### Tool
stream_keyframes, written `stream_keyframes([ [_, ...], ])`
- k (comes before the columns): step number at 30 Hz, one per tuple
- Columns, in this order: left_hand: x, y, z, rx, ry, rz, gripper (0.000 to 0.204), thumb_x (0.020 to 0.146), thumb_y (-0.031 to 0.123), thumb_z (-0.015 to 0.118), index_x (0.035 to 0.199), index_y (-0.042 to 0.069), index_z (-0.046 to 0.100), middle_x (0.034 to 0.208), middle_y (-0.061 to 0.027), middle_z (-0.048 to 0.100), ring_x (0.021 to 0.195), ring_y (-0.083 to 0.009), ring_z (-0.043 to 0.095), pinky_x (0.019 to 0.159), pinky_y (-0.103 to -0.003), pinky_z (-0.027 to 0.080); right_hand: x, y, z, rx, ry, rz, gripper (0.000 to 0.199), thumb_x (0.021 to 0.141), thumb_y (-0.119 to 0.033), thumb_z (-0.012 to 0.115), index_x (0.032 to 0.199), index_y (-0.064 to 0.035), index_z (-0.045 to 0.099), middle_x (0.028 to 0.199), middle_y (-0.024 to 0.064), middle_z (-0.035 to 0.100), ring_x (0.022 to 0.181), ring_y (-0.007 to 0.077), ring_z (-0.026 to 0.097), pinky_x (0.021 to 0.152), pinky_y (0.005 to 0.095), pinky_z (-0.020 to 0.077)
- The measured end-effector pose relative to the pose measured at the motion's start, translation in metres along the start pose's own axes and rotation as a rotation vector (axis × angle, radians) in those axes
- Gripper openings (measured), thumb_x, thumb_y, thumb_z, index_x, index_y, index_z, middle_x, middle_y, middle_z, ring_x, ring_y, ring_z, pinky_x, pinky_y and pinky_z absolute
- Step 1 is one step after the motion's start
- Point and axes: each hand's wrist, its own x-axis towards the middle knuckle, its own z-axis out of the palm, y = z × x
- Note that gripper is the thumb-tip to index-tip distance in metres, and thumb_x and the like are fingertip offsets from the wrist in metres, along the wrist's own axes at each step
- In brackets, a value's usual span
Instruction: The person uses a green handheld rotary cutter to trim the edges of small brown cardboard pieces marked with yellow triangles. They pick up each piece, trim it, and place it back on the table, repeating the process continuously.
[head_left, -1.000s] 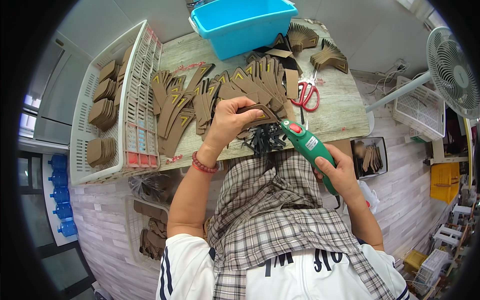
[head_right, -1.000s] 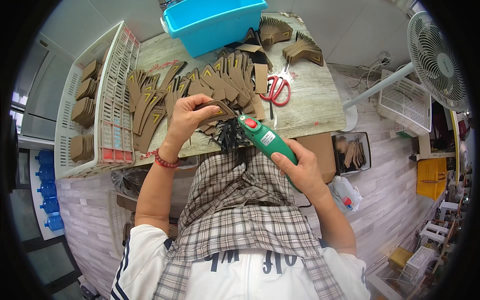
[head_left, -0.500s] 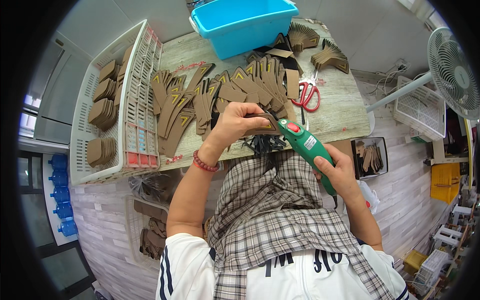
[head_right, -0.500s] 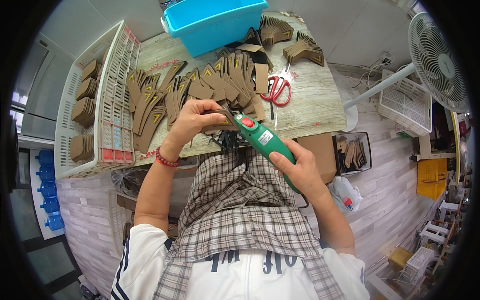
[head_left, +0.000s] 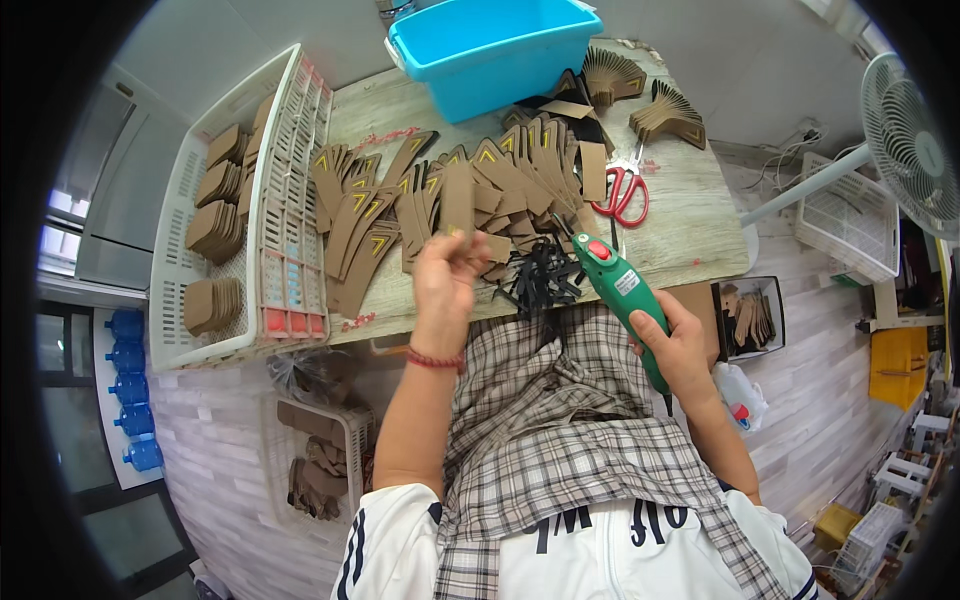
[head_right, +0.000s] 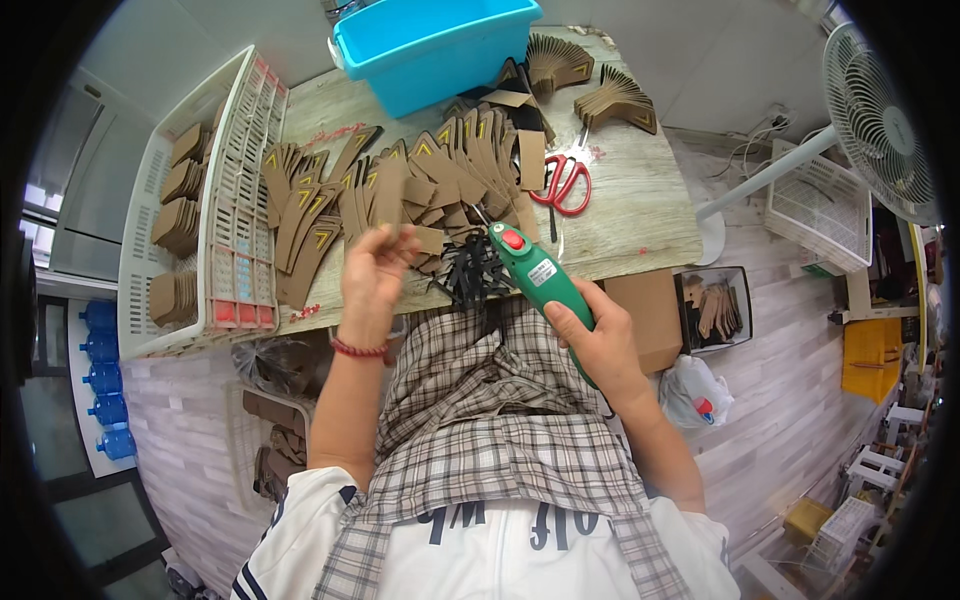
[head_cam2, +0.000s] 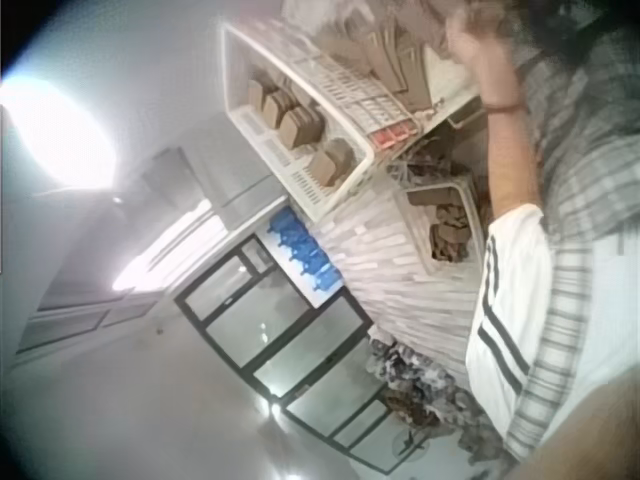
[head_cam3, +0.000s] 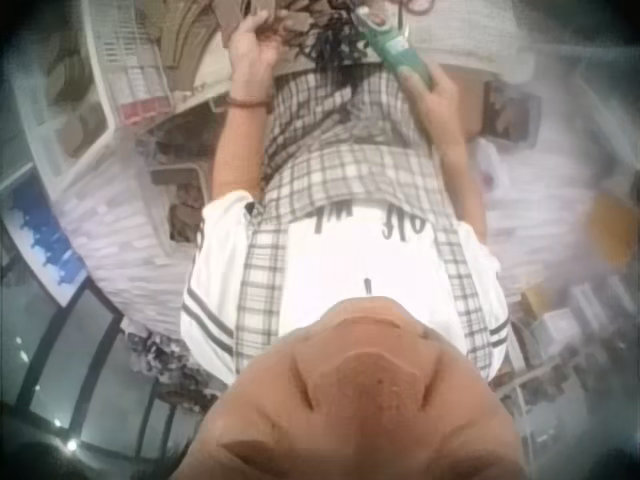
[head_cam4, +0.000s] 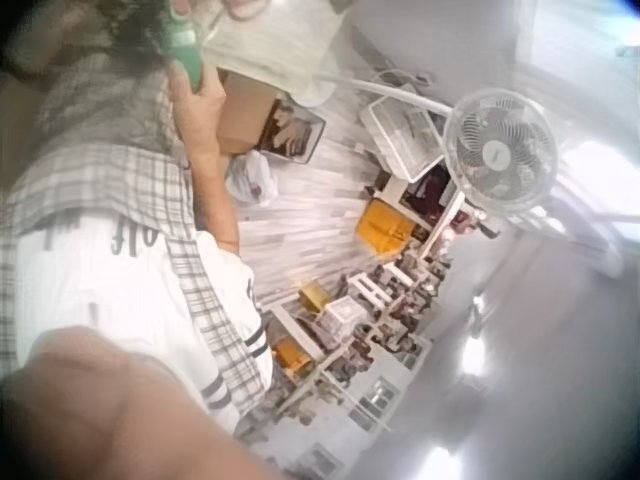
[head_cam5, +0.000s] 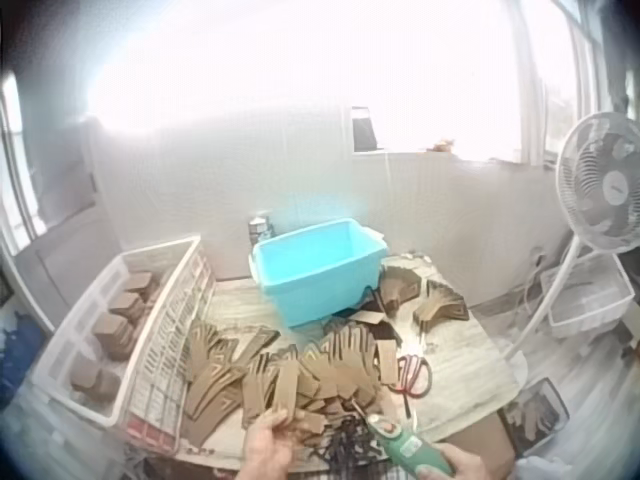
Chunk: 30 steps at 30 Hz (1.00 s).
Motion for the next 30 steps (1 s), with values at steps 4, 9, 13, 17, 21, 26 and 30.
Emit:
stream_keyframes([
  [4, -0.037, -0.027, 0.026, -0.091, -0.062, -0.214, 0.006, 0.088, 0.009, 0.064, 0.091, 0.004, 0.062, 0.089, -0.0096, 0.066, 0.087, -0.0255, 0.066, 0.076, -0.039, 0.055, 0.0, -0.002, 0.008, -0.079, 0.02, 0.026, 0.037, 0.088, -0.026, 0.069, 0.114, -0.0011, 0.061, 0.072, -0.0002, 0.059, 0.06, 0.0051, 0.052, 0.055, 0.0219, 0.0436],
  [9, -0.056, -0.034, 0.055, -0.122, -0.123, -0.188, 0.012, 0.088, 0.009, 0.065, 0.099, 0.007, 0.059, 0.091, -0.0044, 0.066, 0.089, -0.0189, 0.064, 0.079, -0.037, 0.052, -0.004, 0.002, 0.011, -0.161, 0.039, -0.005, 0.039, 0.088, -0.026, 0.068, 0.116, 0.0, 0.06, 0.072, 0.0014, 0.059, 0.062, 0.0065, 0.053, 0.056, 0.024, 0.0434],
  [13, -0.053, -0.037, 0.063, -0.039, -0.19, -0.026, 0.016, 0.089, 0.005, 0.063, 0.103, 0.007, 0.057, 0.097, -0.0045, 0.066, 0.089, -0.0163, 0.064, 0.081, -0.033, 0.051, -0.008, 0.0, 0.013, -0.164, 0.048, -0.05, 0.04, 0.088, -0.026, 0.068, 0.116, 0.0008, 0.06, 0.076, 0.0017, 0.061, 0.065, 0.0064, 0.052, 0.059, 0.0237, 0.0439],
  [17, -0.05, -0.041, 0.068, -0.022, -0.182, 0.079, 0.014, 0.086, -0.001, 0.064, 0.097, 0.004, 0.057, 0.093, -0.0051, 0.066, 0.083, -0.013, 0.063, 0.076, -0.027, 0.051, -0.009, -0.004, 0.015, -0.185, 0.047, -0.055, 0.041, 0.088, -0.026, 0.069, 0.117, 0.0011, 0.06, 0.077, 0.002, 0.061, 0.067, 0.0067, 0.053, 0.06, 0.0238, 0.0445],
  [21, -0.05, -0.044, 0.068, 0.007, -0.152, 0.141, 0.015, 0.084, -0.002, 0.066, 0.095, 0.004, 0.057, 0.091, -0.0046, 0.065, 0.081, -0.0131, 0.063, 0.078, -0.027, 0.052, -0.008, -0.003, 0.014, -0.171, 0.037, -0.059, 0.041, 0.088, -0.026, 0.069, 0.117, 0.0013, 0.06, 0.077, 0.0018, 0.061, 0.066, 0.0068, 0.052, 0.06, 0.0238, 0.0442],
  [26, -0.047, -0.047, 0.061, 0.01, -0.179, 0.171, 0.017, 0.087, -0.003, 0.063, 0.102, 0.001, 0.057, 0.1, -0.0083, 0.065, 0.091, -0.0166, 0.064, 0.084, -0.029, 0.051, -0.008, -0.004, 0.015, -0.14, 0.026, -0.036, 0.04, 0.088, -0.026, 0.068, 0.117, 0.0011, 0.06, 0.076, 0.0012, 0.06, 0.065, 0.006, 0.052, 0.058, 0.0233, 0.0434],
  [30, -0.05, -0.044, 0.067, 0.015, -0.162, 0.156, 0.017, 0.084, -0.003, 0.066, 0.097, 0.002, 0.057, 0.093, -0.0062, 0.065, 0.084, -0.0142, 0.063, 0.079, -0.027, 0.052, -0.008, -0.004, 0.014, -0.118, 0.023, -0.035, 0.04, 0.089, -0.026, 0.068, 0.117, 0.0009, 0.06, 0.075, 0.0008, 0.059, 0.063, 0.0058, 0.051, 0.057, 0.0229, 0.043],
])
